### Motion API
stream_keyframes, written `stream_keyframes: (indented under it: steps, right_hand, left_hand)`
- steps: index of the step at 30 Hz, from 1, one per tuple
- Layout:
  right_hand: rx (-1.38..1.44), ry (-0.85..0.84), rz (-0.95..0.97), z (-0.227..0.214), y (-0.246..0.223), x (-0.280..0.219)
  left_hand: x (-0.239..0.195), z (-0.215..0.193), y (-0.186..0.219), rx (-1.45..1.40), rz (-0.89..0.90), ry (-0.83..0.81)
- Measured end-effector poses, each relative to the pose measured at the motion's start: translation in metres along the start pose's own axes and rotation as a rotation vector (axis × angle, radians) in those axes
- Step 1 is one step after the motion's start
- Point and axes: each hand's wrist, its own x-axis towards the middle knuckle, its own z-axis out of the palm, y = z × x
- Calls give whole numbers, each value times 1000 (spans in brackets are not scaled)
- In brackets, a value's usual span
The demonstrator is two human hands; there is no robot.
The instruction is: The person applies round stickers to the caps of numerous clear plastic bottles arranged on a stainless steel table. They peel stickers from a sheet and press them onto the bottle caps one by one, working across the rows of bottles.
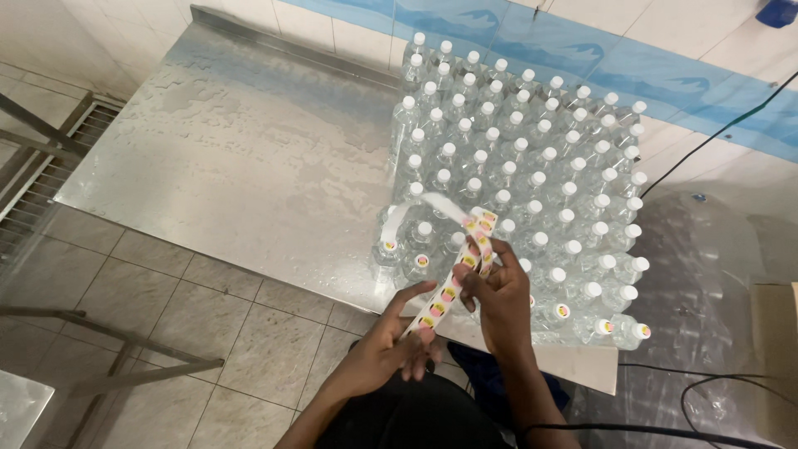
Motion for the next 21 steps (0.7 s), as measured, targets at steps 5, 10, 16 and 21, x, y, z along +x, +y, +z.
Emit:
stream_keyframes:
  steps: [5, 10, 16, 21]
  right_hand:
    - [-19, -8, 65, 4, 3, 19]
    - [-257, -330, 170, 12, 17, 11]
    - [-339, -308, -52, -9, -25, -17]
    - [-151, -422, -120, -17, 0, -41]
  left_hand:
    - [-10, -18, -21, -252, 107, -374]
    - [-13, -26, -21, -301, 150, -543]
    - [-36, -39, -4, -156, 375, -165]
    - [-17, 1, 15, -61, 149, 267]
